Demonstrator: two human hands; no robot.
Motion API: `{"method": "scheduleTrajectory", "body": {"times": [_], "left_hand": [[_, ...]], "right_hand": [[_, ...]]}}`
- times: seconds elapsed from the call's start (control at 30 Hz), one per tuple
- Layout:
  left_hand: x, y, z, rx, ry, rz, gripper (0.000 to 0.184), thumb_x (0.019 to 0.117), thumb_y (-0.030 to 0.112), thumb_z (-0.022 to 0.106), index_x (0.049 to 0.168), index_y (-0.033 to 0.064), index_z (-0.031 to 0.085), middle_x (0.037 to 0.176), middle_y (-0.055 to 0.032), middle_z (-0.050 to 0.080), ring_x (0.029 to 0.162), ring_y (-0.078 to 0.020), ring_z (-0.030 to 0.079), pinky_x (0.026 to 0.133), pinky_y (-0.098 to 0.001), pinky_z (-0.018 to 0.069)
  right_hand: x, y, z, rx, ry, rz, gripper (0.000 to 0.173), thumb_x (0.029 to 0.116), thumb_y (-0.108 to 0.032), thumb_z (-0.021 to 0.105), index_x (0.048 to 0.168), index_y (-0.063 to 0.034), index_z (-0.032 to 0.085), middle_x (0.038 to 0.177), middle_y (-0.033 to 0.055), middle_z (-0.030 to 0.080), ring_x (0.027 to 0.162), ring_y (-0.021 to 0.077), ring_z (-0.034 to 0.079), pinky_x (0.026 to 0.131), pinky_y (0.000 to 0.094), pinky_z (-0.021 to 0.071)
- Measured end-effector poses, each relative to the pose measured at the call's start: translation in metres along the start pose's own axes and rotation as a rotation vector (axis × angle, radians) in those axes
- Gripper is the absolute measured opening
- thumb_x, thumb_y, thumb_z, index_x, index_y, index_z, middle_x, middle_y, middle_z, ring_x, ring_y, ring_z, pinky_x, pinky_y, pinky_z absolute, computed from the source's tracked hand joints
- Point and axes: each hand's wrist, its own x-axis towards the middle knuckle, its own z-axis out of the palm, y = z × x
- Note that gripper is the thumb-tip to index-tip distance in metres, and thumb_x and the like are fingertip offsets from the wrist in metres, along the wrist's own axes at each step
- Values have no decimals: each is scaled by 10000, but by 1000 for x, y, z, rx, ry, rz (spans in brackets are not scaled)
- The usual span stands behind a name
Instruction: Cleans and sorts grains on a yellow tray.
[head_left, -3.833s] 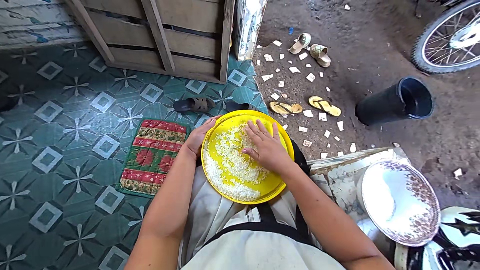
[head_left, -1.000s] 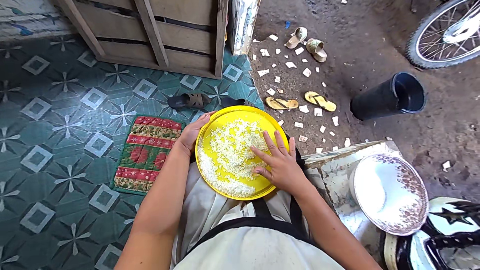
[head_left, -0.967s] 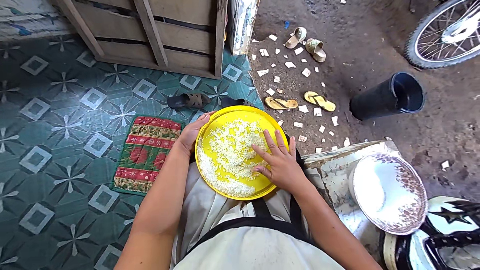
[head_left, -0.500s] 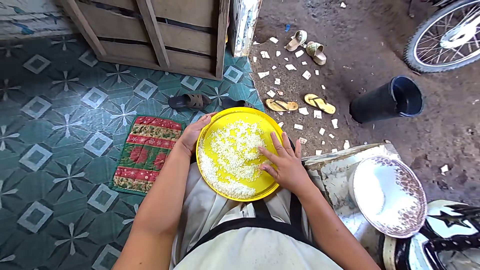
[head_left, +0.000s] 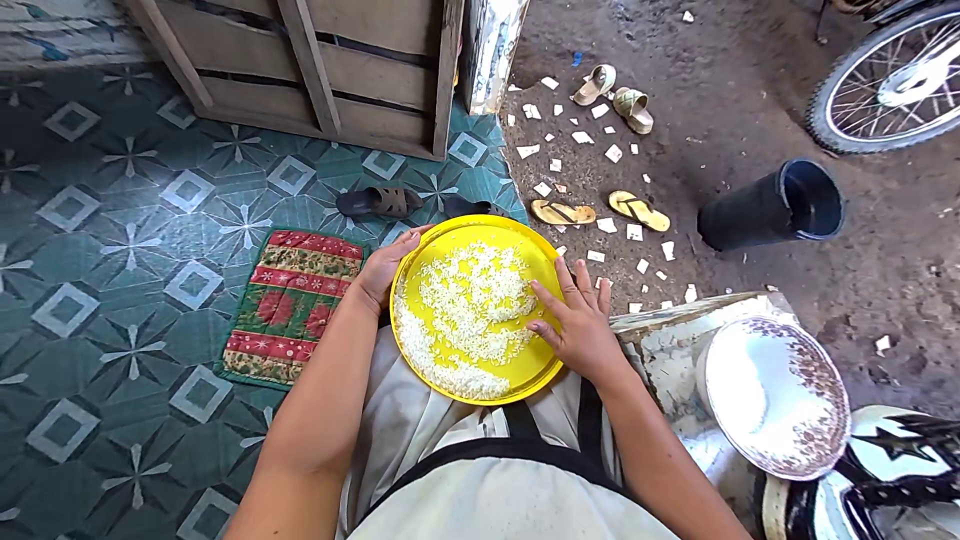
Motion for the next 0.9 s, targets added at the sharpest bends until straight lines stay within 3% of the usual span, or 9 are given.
{"method": "scheduleTrajectory", "body": {"times": [0.2, 0.37, 0.53, 0.67, 0.77, 0.9], "left_hand": [[6, -4, -4, -8, -40, 2, 437, 1109, 287, 246, 1472, 146, 443, 1250, -69, 672, 1088, -140, 679, 891, -311, 587], [-8, 13, 16, -5, 41, -43, 405, 1117, 230, 222, 1445, 128, 436, 1176, -66, 669, 993, -111, 682, 838, -282, 579], [3, -2, 1, -5, -26, -4, 432, 1109, 273, 241, 1469, 156, 447, 1242, -60, 677, 1078, -123, 683, 882, -297, 589], [-4, 9, 14, 4, 33, -42, 410, 1120, 252, 222, 1450, 136, 436, 1193, -66, 668, 1012, -120, 682, 847, -294, 580], [3, -2, -4, 19, -33, 0, 444, 1107, 302, 253, 1479, 151, 440, 1266, -74, 664, 1093, -143, 676, 896, -318, 586], [6, -4, -5, 22, -27, 14, 441, 1105, 290, 251, 1471, 145, 451, 1267, -66, 665, 1100, -133, 672, 900, -307, 582]], "right_hand": [[7, -15, 2, -92, -89, -27, 758, 968, -767, 267, 1555, -325, 453, 1704, 96, 212, 1567, 423, 112, 1143, 804, 39], [15, -13, -2, -83, -65, 1, 779, 970, -763, 265, 1547, -284, 475, 1697, 120, 225, 1563, 433, 122, 1135, 809, 67], [23, -18, -2, -85, -91, -33, 793, 961, -783, 242, 1566, -309, 437, 1709, 100, 190, 1573, 415, 86, 1152, 790, 32], [33, -17, 4, -89, -131, -25, 767, 969, -768, 266, 1573, -322, 421, 1712, 83, 185, 1576, 402, 81, 1142, 800, 16], [37, -13, 2, -84, -125, -6, 782, 963, -776, 276, 1582, -316, 404, 1716, 85, 168, 1580, 393, 59, 1138, 804, -1], [33, -18, 0, -85, -116, -54, 801, 957, -790, 242, 1596, -325, 374, 1719, 83, 155, 1577, 405, 59, 1145, 800, 16]]}}
